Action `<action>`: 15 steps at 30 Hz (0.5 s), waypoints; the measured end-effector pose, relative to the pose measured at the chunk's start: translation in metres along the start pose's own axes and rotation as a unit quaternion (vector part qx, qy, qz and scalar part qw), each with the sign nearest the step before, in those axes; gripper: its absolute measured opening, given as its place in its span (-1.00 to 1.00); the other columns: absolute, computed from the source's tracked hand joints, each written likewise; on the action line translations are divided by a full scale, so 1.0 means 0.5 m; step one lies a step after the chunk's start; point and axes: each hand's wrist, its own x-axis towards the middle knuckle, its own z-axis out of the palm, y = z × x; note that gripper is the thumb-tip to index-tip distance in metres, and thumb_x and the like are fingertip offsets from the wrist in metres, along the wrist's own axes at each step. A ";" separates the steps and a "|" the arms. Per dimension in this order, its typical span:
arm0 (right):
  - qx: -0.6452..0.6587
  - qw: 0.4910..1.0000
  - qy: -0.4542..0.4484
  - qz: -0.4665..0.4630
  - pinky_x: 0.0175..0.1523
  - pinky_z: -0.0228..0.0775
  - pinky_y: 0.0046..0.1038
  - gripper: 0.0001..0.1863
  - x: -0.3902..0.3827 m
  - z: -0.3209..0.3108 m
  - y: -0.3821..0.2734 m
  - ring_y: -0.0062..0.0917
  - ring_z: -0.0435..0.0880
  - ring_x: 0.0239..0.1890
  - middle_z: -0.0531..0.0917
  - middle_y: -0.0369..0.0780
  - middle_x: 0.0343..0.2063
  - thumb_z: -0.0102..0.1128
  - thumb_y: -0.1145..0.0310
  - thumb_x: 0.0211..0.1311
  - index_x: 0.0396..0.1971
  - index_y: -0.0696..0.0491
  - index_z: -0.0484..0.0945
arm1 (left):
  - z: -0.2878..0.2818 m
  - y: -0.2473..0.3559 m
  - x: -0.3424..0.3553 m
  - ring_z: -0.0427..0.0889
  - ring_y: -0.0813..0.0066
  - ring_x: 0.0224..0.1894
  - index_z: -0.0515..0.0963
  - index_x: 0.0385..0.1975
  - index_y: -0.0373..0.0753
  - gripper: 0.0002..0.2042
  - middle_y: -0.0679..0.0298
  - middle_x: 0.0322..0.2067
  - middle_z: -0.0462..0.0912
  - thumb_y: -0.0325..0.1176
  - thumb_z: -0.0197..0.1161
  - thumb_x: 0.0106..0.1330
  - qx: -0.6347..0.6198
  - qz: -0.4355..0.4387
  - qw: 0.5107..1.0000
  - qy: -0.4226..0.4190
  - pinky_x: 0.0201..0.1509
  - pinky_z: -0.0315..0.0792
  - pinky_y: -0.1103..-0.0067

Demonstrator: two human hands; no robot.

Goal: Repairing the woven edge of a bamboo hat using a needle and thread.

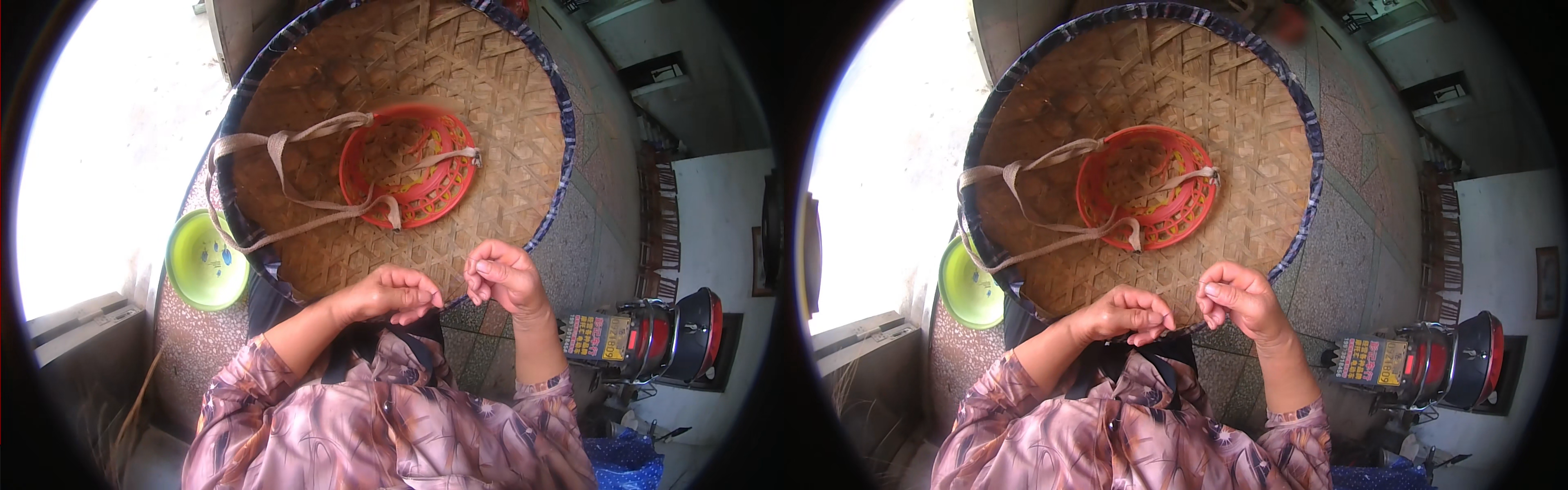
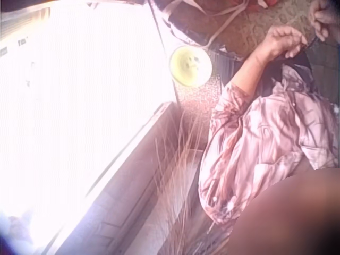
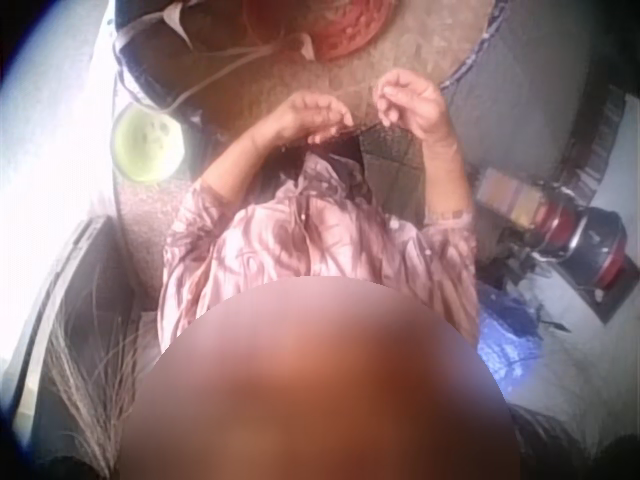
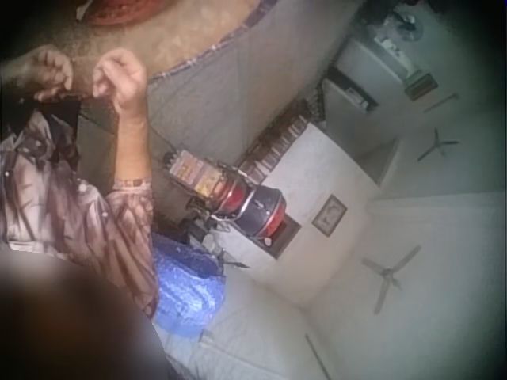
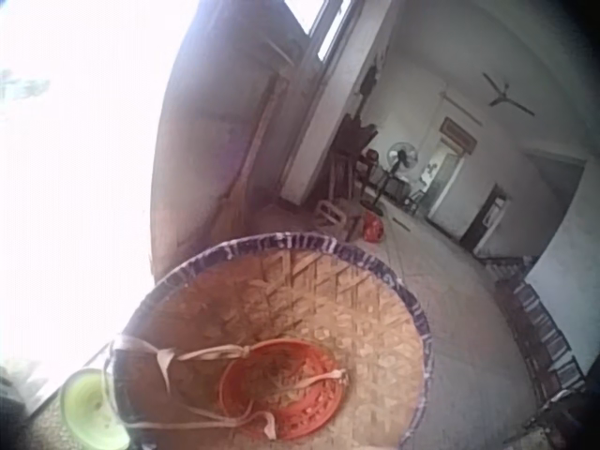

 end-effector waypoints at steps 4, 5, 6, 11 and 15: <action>0.038 0.998 0.057 0.011 -0.46 0.41 -0.60 -0.87 0.005 0.000 0.007 -0.62 0.48 -0.61 0.53 -0.25 -0.56 0.05 0.40 0.28 -0.31 0.17 0.46 | 0.003 0.000 -0.004 0.39 0.65 -0.59 0.54 -0.20 -0.41 -0.81 0.30 -0.54 0.51 -0.41 0.11 0.33 -0.004 0.025 1.000 0.018 -0.49 0.27 0.71; 0.038 0.998 0.057 0.011 -0.46 0.41 -0.60 -0.87 0.008 0.001 0.010 -0.62 0.48 -0.61 0.53 -0.25 -0.56 0.05 0.40 0.28 -0.31 0.17 0.46 | 0.002 -0.001 -0.007 0.40 0.63 -0.57 0.54 -0.20 -0.40 -0.82 0.27 -0.49 0.51 -0.42 0.11 0.33 -0.023 0.042 0.999 0.015 -0.48 0.27 0.70; 0.038 0.997 0.069 0.004 -0.47 0.41 -0.61 -0.87 0.010 0.003 0.013 -0.63 0.49 -0.61 0.53 -0.25 -0.56 0.04 0.40 0.29 -0.31 0.16 0.46 | 0.001 0.000 -0.007 0.41 0.62 -0.54 0.54 -0.21 -0.39 -0.82 0.24 -0.44 0.52 -0.42 0.11 0.33 -0.041 0.058 0.997 0.011 -0.47 0.28 0.69; -0.017 0.996 0.082 0.025 -0.51 0.41 -0.65 -0.86 0.016 0.009 0.052 -0.66 0.52 -0.63 0.56 -0.24 -0.56 0.00 0.39 0.32 -0.30 0.15 0.45 | 0.004 0.002 0.004 0.49 0.52 -0.42 0.55 -0.20 -0.35 -0.84 0.09 -0.19 0.50 -0.43 0.11 0.32 -0.029 0.172 0.984 0.040 -0.42 0.33 0.65; -0.058 0.994 0.061 0.067 -0.53 0.39 -0.66 -0.84 0.016 0.022 0.077 -0.66 0.53 -0.67 0.59 -0.23 -0.55 0.00 0.36 0.34 -0.27 0.15 0.44 | 0.010 0.016 -0.004 0.55 0.41 -0.37 0.52 -0.20 -0.33 -0.83 0.02 -0.14 0.51 -0.40 0.08 0.32 -0.148 0.155 0.976 0.034 -0.38 0.38 0.62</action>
